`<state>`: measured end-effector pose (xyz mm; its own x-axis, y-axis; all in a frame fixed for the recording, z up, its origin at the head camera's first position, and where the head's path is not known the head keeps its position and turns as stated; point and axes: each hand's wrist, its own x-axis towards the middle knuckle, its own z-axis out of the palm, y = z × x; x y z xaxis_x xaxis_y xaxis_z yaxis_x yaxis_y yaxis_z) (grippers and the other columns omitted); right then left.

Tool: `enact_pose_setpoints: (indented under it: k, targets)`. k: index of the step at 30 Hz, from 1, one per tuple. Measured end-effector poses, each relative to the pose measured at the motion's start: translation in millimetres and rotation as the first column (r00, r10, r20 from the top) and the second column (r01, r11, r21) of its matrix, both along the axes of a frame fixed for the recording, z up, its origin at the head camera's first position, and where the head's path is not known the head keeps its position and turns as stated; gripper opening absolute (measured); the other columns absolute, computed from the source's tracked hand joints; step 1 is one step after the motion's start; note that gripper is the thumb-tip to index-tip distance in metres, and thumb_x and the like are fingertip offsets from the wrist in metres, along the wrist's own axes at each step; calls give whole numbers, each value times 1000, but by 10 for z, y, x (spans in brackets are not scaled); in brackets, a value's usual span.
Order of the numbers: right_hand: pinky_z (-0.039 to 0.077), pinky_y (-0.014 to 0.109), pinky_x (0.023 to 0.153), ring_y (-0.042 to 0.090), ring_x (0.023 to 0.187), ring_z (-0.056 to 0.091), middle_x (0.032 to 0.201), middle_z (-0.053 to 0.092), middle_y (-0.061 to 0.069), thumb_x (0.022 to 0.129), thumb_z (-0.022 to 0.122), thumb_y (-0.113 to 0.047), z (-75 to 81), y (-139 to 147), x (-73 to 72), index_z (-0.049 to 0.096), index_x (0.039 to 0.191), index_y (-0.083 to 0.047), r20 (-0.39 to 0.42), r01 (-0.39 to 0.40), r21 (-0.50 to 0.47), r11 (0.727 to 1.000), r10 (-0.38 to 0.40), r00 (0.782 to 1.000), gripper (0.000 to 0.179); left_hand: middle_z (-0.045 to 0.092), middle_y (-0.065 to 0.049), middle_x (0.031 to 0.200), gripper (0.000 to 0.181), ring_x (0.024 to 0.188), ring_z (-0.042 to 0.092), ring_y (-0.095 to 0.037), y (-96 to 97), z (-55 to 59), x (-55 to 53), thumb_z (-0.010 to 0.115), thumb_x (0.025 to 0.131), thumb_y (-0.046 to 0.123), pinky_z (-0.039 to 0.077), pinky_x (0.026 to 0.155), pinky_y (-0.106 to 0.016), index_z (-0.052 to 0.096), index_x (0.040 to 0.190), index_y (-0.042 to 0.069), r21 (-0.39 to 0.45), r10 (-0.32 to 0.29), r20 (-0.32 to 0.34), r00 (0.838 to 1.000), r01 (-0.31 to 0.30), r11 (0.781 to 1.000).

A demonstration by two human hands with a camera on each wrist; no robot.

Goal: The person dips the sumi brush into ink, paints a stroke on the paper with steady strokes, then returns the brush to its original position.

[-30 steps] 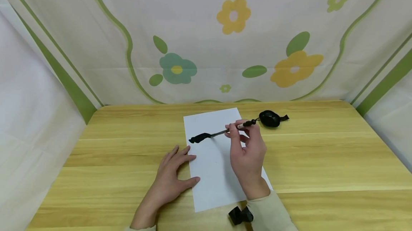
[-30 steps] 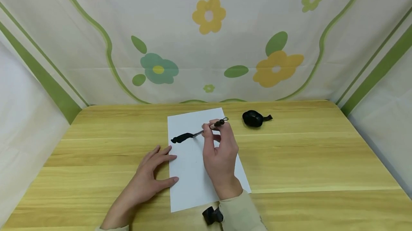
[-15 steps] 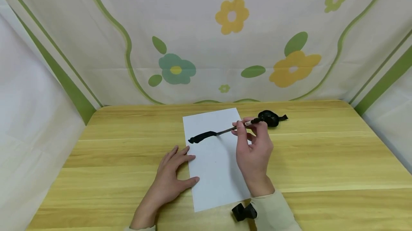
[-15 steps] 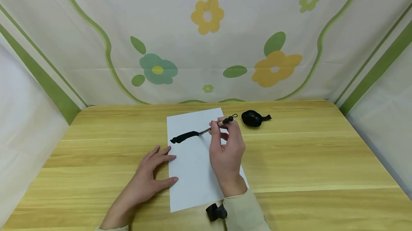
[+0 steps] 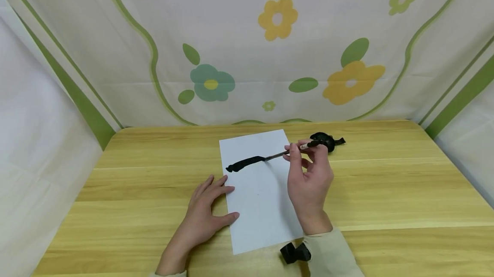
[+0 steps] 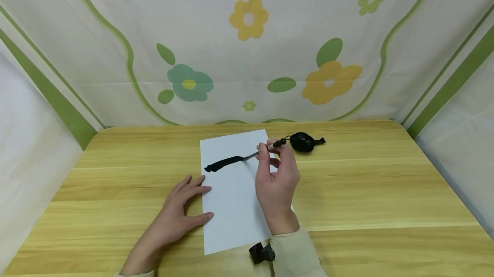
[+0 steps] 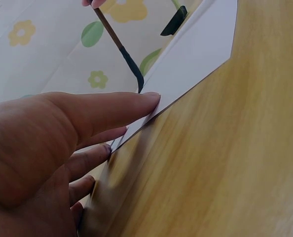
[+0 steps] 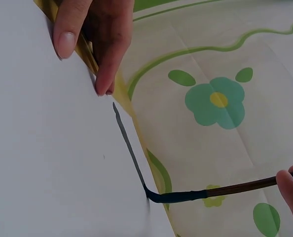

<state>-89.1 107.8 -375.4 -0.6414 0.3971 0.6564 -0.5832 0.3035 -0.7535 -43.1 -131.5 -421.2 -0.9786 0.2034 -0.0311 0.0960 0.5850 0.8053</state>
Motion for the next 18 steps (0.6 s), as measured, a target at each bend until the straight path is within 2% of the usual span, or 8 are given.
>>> enact_pose_setpoints:
  k: [6, 18]
  targets:
    - [66, 23, 71, 13, 91, 78, 100, 68, 20, 103, 66, 1, 8, 25, -4, 57, 108, 16, -4, 14, -8, 1000, -14, 1000, 18, 52, -2, 167, 53, 167, 21, -42, 3, -2, -6, 93, 85, 26, 12, 131, -74, 74, 134, 20, 0, -2, 3, 1000, 2, 1000]
    - [65, 21, 71, 15, 91, 78, 100, 68, 21, 103, 66, 1, 14, 47, -13, 58, 108, 16, -7, 41, 4, 999, -41, 999, 18, 52, -2, 167, 54, 166, 22, -43, 6, 4, -1, 93, 84, 25, 13, 130, -74, 74, 134, 19, -7, 2, 3, 1000, -2, 1000]
